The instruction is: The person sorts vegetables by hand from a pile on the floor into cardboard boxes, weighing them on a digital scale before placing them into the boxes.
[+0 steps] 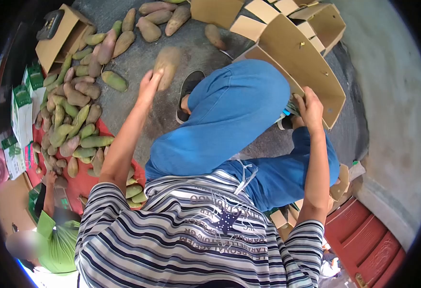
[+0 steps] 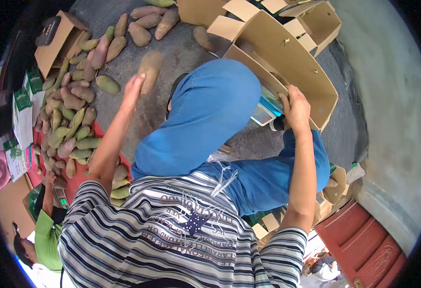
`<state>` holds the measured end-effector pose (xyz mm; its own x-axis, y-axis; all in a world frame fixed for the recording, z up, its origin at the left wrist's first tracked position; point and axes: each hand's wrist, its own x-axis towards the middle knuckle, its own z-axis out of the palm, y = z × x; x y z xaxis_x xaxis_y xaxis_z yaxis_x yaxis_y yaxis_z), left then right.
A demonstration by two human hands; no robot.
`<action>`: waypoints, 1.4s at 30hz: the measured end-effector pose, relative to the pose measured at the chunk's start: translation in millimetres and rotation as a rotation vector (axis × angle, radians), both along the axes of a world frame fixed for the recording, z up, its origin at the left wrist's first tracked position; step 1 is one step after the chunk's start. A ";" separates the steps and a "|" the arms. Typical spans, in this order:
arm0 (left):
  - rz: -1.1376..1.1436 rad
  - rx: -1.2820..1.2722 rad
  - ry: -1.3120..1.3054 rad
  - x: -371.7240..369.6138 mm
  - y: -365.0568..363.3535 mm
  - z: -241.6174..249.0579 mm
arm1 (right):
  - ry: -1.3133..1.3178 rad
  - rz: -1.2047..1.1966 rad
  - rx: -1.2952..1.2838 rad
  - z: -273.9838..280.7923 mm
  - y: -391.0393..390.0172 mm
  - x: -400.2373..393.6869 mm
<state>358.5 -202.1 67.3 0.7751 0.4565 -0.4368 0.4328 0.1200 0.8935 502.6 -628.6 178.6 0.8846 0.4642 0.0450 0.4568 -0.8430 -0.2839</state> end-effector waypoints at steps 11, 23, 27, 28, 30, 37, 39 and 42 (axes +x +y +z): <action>-0.564 0.391 -0.835 172.4 -138.2 147.9 | -0.017 0.008 -0.005 -10.3 -5.3 4.6; 0.061 0.801 -0.301 84.8 5.0 -6.5 | -0.003 -0.019 -0.041 -8.8 -3.7 5.4; 0.200 0.902 0.122 13.0 107.3 -120.3 | 0.015 -0.021 -0.004 -3.0 3.2 4.8; 0.220 0.792 0.246 -2.2 119.4 -123.0 | 0.020 -0.027 -0.001 -1.9 3.5 4.4; 0.203 0.693 0.429 -28.4 143.1 -137.5 | 0.028 -0.052 -0.024 -6.5 -0.3 5.7; 0.410 0.668 0.554 -71.0 188.2 -193.1 | 0.032 -0.024 -0.017 -5.9 2.5 5.8; 0.481 0.530 0.662 -72.0 196.4 -199.5 | 0.032 -0.030 -0.004 -5.4 4.2 5.1; 0.557 0.232 0.661 -72.3 206.9 -211.0 | 0.038 -0.057 -0.024 -5.1 6.3 5.3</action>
<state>286.2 4.8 -143.7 0.0377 0.8239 -0.5655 0.8008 0.3136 0.5102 508.0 -622.3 173.5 0.9105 0.4135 0.0004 0.3971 -0.8742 -0.2794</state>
